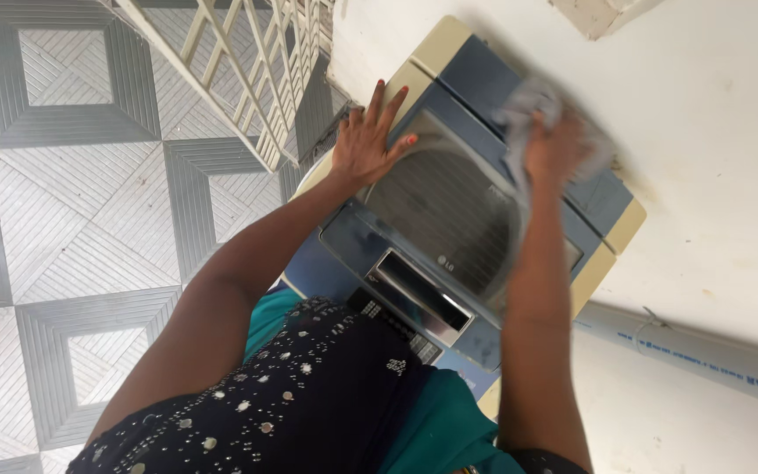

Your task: The person cleans a washing machine by wiping its lid, control panel, and top exterior surfaces with a cloth.

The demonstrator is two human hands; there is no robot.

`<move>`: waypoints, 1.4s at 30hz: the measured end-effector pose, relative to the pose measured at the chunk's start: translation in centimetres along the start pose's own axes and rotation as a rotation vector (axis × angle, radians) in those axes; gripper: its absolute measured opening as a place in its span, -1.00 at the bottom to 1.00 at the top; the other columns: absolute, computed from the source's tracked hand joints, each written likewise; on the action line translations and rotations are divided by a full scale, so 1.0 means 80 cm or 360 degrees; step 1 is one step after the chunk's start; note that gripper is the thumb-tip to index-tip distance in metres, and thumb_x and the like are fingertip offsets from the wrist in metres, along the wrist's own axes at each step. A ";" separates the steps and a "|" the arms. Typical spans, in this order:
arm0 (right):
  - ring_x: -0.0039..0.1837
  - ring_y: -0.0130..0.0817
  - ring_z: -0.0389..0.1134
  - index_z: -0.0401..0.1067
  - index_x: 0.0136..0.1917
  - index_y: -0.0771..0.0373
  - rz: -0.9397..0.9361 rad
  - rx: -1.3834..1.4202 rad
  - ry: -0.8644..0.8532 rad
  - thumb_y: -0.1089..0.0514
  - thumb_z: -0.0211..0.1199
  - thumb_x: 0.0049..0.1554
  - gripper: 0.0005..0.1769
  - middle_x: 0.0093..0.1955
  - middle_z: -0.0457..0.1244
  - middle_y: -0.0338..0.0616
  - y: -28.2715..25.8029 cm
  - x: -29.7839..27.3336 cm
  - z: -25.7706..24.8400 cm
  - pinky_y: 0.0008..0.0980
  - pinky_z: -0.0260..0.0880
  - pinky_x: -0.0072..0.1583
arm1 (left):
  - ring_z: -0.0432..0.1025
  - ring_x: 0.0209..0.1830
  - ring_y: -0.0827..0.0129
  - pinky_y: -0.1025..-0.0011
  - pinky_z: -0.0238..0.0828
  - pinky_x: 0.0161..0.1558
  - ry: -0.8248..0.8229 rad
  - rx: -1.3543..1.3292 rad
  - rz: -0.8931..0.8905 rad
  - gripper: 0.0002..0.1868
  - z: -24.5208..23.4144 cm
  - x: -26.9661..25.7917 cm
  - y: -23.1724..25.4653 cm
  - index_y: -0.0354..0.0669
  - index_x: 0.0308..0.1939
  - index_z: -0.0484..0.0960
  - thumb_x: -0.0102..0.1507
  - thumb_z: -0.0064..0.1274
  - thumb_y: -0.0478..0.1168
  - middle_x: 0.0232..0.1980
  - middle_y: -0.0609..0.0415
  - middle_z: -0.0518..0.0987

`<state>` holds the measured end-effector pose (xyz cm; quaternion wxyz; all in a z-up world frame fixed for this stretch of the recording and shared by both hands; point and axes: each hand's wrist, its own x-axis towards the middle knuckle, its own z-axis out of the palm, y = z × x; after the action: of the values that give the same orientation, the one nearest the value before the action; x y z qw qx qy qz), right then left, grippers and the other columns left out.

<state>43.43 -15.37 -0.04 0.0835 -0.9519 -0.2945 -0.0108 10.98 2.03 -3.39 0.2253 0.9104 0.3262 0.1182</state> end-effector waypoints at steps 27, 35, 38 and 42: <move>0.72 0.06 -0.59 0.07 0.63 -0.07 -0.0871 -0.0163 -0.0556 -0.50 -0.38 0.26 -0.14 0.76 -0.39 -0.28 -0.225 -0.343 -0.002 0.56 -0.75 0.48 | 0.53 0.11 -0.28 -0.07 0.42 0.22 -0.0026 -0.0760 -0.0104 -0.10 -0.014 0.017 -0.039 0.30 0.63 -0.09 0.31 -0.69 0.55 0.55 -0.09 0.31; 0.75 -0.06 -0.41 0.01 0.67 0.10 -0.0892 -0.0079 -0.0282 -0.32 -0.36 0.38 -0.24 0.77 -0.31 -0.11 -0.253 -0.200 0.045 0.16 -0.52 0.63 | 0.49 0.08 -0.20 -0.14 0.31 0.08 0.0385 -0.1270 0.0071 -0.13 0.004 0.028 -0.078 0.28 0.60 0.01 0.45 -0.83 0.64 0.39 -0.42 0.44; 0.74 -0.08 -0.37 0.00 0.67 0.10 -0.0880 -0.0072 -0.0233 -0.28 -0.35 0.38 -0.26 0.76 -0.28 -0.17 -0.261 -0.133 0.049 0.08 -0.47 0.64 | 0.45 -0.53 0.02 -0.01 0.47 -0.42 0.0142 -0.1004 -0.0412 0.13 0.002 0.000 -0.041 0.33 0.73 -0.22 0.18 -0.91 0.70 -0.15 -0.34 0.73; 0.77 -0.15 -0.34 -0.02 0.69 -0.02 -0.0726 -0.0119 -0.0251 -0.27 -0.42 0.40 -0.30 0.77 -0.26 -0.25 -0.262 -0.053 0.041 0.04 -0.42 0.68 | 0.53 -0.57 0.19 0.08 0.50 -0.47 0.0197 -0.0869 -0.0175 0.12 -0.025 -0.005 -0.023 0.32 0.65 -0.23 0.13 -0.80 0.73 0.17 -0.19 0.51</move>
<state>28.05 -0.17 -0.37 0.0205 -0.8611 -0.5070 0.0341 8.95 3.73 -2.55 0.4479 0.7880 0.3444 0.2446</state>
